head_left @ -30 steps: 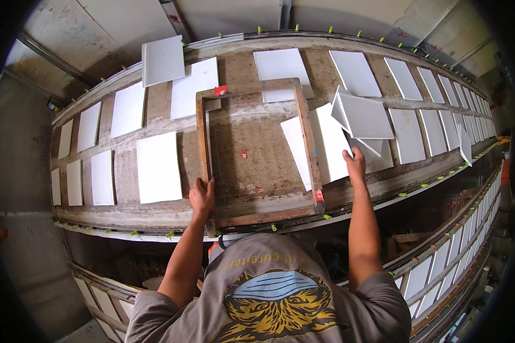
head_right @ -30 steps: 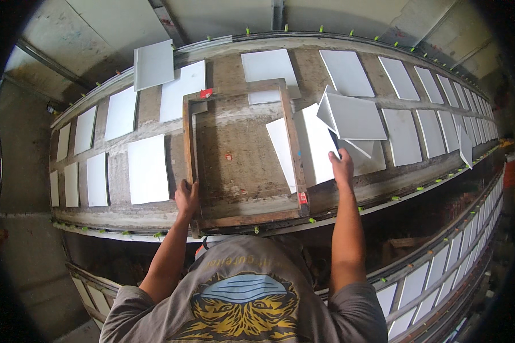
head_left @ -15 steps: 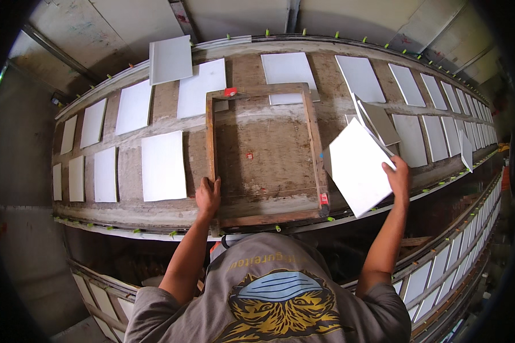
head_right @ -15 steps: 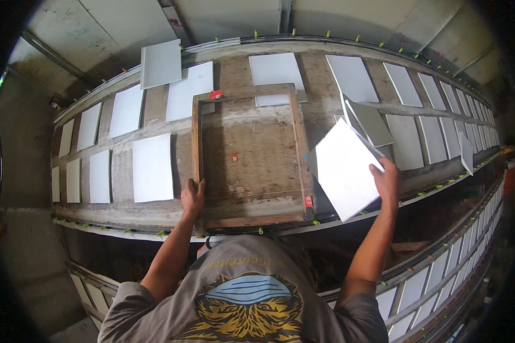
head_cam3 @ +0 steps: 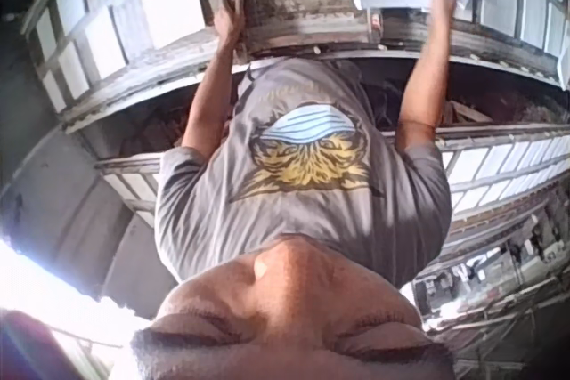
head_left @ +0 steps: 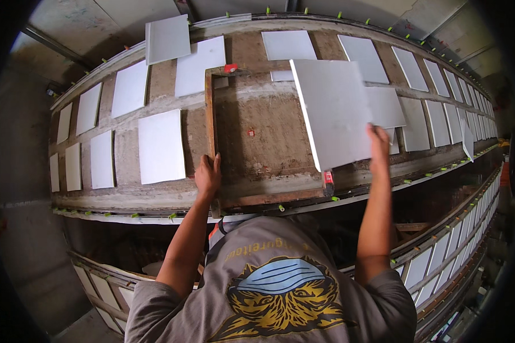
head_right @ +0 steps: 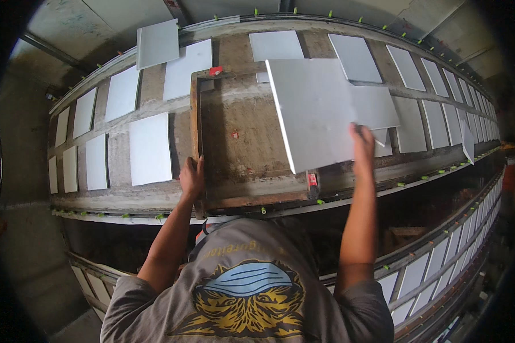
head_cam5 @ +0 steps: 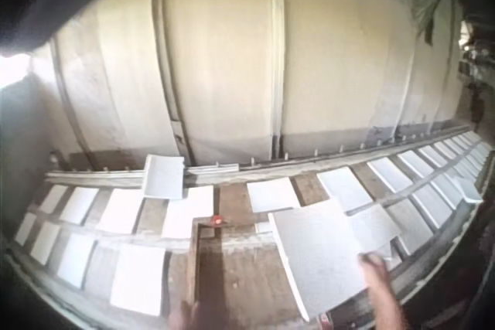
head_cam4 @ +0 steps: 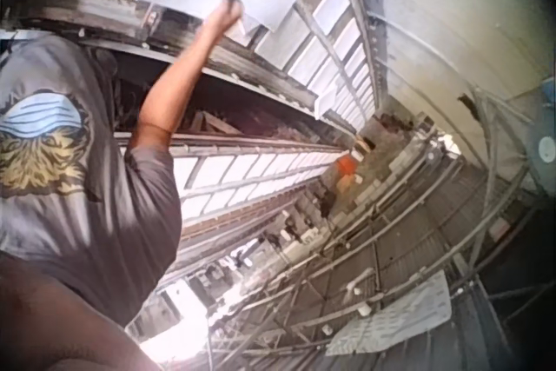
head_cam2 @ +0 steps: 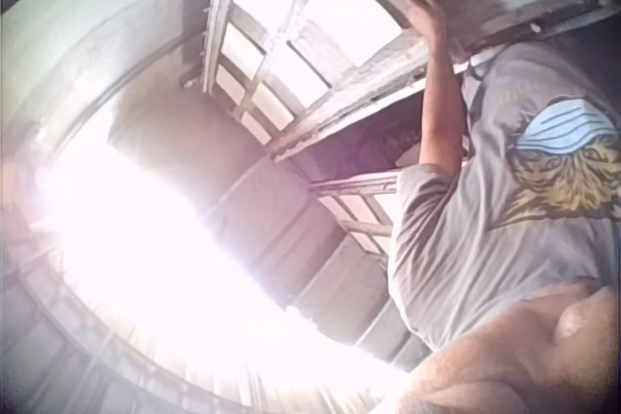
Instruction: The person places white rectangular tiles into a wooden frame on a conveyor belt, then moves the frame forward and repeats the process with additional tiles. The person handles the tiles by hand and positions them within the frame before advancing the frame along the belt.
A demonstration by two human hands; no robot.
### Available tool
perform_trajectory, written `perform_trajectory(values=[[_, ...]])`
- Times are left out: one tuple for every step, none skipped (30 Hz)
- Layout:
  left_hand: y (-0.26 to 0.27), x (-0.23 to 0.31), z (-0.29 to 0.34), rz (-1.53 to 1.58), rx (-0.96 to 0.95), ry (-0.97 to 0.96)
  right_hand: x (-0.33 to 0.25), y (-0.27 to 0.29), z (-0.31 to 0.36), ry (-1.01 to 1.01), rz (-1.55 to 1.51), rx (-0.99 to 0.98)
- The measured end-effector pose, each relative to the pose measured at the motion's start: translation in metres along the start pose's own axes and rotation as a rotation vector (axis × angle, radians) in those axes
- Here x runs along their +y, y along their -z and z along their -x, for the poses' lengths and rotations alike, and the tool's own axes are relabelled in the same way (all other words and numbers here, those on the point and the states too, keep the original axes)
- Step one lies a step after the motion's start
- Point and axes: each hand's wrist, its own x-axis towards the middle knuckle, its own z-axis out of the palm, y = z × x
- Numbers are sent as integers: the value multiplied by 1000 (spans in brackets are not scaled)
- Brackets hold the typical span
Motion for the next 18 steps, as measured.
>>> perform_trajectory(values=[[0,-1,0,12,9,-1,-5,-26,14,-111,-78,-104],[-1,0,0,14,17,-13,11,-42,20,-147,-146,-136],[-1,0,0,15,28,-24,32,-57,22,-182,-216,-170],[-2,0,0,15,39,-33,46,-67,24,-248,-270,-205],[-2,-2,-1,26,32,-32,54,-76,28,-313,-323,-245],[-3,-3,-2,39,24,-31,60,-82,31,-313,-361,-269],[-3,-4,-3,50,14,-32,69,-88,32,-302,-378,-272],[-2,-3,-2,53,10,-26,75,-94,33,-289,-396,-277],[-2,-2,-2,55,7,-21,82,-98,34,-276,-413,-280],[-2,-2,-1,57,5,-11,74,-101,36,-264,-326,-263],[-1,-3,-2,59,5,-5,69,-107,37,-261,-319,-237],[-1,-4,-2,61,4,1,63,-113,37,-259,-312,-211],[-2,-4,-2,64,1,5,60,-116,38,-257,-305,-181],[-3,-5,-2,75,-2,17,56,-120,39,-282,-328,-159],[-4,-7,-2,85,-4,30,57,-121,37,-279,-321,-148],[-2,-6,-2,94,-7,42,61,-123,34,-278,-314,-136],[-1,-5,-2,88,-4,38,66,-126,32,-277,-308,-125],[0,-3,-2,81,-1,35,76,-126,28,-261,-284,-157]])
